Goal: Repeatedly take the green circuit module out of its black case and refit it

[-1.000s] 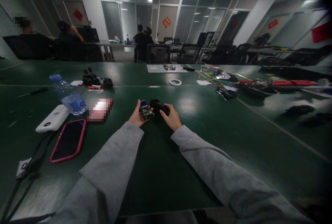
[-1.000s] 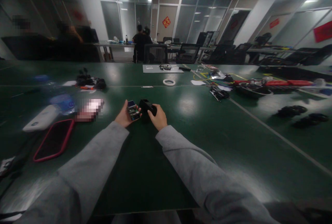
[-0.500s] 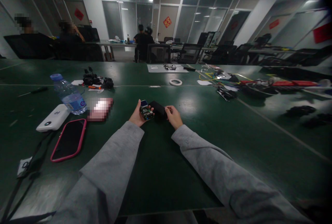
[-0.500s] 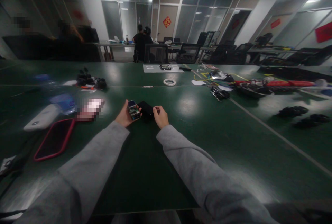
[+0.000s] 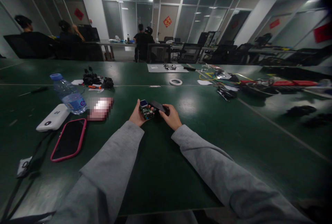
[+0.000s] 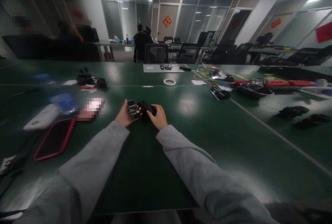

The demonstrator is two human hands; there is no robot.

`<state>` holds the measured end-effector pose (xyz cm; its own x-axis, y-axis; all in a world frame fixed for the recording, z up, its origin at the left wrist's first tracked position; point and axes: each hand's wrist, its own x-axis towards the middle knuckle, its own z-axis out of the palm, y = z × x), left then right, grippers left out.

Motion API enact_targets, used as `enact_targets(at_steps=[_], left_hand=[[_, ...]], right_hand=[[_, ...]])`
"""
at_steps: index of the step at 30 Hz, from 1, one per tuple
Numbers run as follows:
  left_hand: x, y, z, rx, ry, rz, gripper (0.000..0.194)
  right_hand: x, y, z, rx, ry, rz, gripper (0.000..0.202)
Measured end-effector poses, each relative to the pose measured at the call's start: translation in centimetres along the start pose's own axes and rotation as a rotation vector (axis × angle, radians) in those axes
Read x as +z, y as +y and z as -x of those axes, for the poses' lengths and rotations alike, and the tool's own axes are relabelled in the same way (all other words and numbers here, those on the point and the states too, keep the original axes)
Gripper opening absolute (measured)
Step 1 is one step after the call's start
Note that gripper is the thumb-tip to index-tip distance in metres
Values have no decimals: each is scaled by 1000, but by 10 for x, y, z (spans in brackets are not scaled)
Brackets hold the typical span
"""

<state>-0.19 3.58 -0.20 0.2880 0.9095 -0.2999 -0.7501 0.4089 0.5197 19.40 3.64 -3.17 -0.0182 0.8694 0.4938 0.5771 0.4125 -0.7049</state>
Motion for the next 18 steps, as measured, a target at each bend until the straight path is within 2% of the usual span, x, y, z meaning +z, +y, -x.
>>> enact_targets(at_steps=[3,6,13,15,18], left_hand=[[-1,0,0,3,-8,-1,49],[-1,0,1,2,-16,2,49],[1,1,3,6,-9,5,48],[1,1,3,2,-9,5,48],[0,2,2,-2,-5,14,48]], right_hand=[[0,5,-2,190,6,-124,44],[0,9,-4,239,39,-125,40],[-2,11,-3,142,92,59,48],[0,5,0,54,39,122,53],[-1,-1,2,-102,-118,233,58]])
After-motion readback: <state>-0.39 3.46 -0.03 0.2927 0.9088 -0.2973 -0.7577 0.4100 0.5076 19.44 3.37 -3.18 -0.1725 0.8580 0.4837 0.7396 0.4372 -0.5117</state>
